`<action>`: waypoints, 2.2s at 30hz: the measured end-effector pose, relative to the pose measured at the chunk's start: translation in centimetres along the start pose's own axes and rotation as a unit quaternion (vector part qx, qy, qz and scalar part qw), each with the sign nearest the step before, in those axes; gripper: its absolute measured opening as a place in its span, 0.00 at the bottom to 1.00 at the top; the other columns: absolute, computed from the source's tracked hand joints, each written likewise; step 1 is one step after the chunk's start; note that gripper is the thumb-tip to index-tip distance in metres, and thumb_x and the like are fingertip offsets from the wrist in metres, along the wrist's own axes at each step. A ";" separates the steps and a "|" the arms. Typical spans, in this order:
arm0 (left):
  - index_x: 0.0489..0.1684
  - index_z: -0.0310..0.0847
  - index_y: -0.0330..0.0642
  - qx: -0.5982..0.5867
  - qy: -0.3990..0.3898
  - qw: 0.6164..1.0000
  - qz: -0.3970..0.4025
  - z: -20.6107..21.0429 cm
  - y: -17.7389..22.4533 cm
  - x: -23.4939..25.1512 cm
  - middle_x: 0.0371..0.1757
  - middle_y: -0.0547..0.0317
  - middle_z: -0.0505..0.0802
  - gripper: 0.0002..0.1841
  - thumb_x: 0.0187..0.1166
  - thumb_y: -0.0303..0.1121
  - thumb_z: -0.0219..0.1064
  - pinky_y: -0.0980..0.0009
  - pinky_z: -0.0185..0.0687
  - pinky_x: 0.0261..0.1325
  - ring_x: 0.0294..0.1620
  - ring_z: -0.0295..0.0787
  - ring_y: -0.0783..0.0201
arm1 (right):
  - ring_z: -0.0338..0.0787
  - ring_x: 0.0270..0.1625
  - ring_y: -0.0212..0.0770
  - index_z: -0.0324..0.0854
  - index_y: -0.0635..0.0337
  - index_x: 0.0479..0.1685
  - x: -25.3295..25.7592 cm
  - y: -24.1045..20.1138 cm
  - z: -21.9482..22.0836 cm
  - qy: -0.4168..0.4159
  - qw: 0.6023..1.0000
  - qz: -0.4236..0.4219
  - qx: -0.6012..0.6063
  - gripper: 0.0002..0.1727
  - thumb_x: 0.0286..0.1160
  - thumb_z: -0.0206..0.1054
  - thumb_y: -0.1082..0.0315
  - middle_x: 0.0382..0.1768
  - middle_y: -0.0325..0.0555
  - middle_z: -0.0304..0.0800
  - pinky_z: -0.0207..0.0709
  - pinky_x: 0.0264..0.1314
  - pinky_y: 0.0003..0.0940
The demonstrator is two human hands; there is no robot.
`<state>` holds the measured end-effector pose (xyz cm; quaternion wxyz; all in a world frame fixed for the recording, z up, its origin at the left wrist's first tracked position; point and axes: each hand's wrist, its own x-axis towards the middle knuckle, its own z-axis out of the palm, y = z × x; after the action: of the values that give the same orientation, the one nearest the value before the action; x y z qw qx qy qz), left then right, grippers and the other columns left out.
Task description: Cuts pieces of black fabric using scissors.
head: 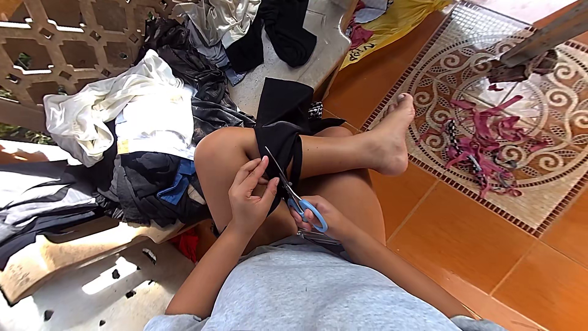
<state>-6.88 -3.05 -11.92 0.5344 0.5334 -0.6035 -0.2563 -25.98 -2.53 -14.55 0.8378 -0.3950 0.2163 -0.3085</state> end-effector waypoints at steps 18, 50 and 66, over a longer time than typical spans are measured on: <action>0.57 0.87 0.20 0.020 -0.033 0.999 -0.005 -0.2 0.1 -0.2 0.58 0.37 0.89 0.19 0.70 0.24 0.74 0.84 0.85 0.47 0.42 0.88 0.77 | 0.77 0.26 0.13 0.82 0.42 0.30 0.3 0.6 0.8 0.006 0.999 -0.009 0.051 0.21 0.76 0.65 0.37 0.28 0.18 0.82 0.69 0.28 0.09; 0.53 0.88 0.21 0.015 -0.067 0.998 0.015 -0.2 0.1 -0.4 0.51 0.38 0.91 0.16 0.71 0.24 0.74 0.83 0.85 0.52 0.44 0.90 0.74 | 0.78 0.22 0.15 0.83 0.46 0.32 1.0 0.1 1.2 0.014 0.990 0.018 0.139 0.27 0.70 0.66 0.31 0.25 0.23 0.83 0.68 0.23 0.09; 0.51 0.90 0.22 0.016 -0.069 0.997 0.030 -0.2 -0.1 -0.6 0.49 0.39 0.92 0.15 0.70 0.23 0.73 0.83 0.84 0.56 0.48 0.91 0.72 | 0.77 0.20 0.16 0.83 0.47 0.30 1.2 -0.2 1.6 0.040 0.986 0.033 0.158 0.28 0.67 0.67 0.29 0.23 0.23 0.82 0.68 0.22 0.10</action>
<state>-6.70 -2.46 -12.18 0.4902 0.5044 -0.6587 -0.2672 -24.20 -2.55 -13.60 0.8900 -0.2376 0.2109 -0.3270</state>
